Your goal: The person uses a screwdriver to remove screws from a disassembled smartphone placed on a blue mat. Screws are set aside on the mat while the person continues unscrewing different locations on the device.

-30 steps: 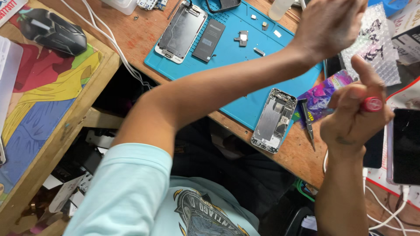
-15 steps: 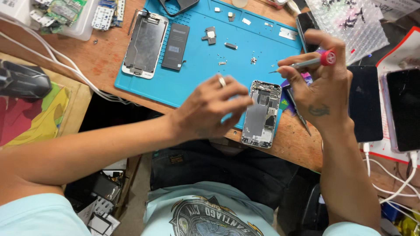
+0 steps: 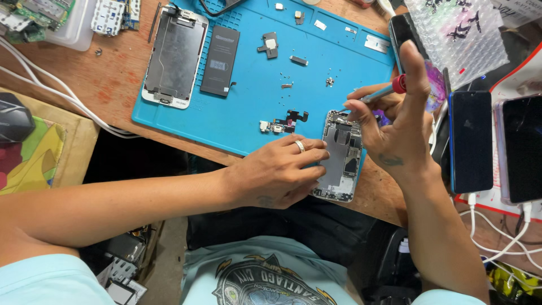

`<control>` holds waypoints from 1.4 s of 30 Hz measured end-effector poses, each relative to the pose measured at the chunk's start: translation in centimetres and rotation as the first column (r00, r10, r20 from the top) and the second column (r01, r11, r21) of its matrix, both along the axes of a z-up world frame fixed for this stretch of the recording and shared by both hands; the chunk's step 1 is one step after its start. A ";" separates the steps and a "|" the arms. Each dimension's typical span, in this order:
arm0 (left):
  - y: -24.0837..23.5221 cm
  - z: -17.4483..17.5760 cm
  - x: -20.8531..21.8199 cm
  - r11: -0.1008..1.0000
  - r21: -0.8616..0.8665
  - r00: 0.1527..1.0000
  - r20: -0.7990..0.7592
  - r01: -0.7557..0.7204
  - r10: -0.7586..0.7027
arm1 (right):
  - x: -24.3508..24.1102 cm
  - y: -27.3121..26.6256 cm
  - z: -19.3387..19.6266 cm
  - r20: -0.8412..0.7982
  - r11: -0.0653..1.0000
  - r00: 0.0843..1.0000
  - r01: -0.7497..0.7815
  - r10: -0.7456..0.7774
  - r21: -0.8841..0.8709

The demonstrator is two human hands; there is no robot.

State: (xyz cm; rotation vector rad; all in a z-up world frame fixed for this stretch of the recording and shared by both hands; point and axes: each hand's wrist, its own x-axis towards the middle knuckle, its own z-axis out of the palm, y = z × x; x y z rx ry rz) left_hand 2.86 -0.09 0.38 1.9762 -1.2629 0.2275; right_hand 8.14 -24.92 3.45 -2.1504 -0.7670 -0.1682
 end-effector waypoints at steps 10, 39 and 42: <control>0.0 0.2 0.0 1.000 -0.004 1.000 -0.007 -0.009 0.009 | 0.0 0.4 0.0 0.082 0.999 0.996 0.021 -0.018 -0.037; 0.0 -0.1 -0.1 1.000 0.018 1.000 -0.015 -0.019 0.019 | -0.2 2.1 0.9 0.200 0.994 0.979 0.015 -0.036 0.107; 0.0 -0.1 -0.2 1.000 0.021 1.000 -0.014 -0.020 0.020 | -0.2 2.0 0.9 0.264 0.998 0.963 0.052 -0.060 0.036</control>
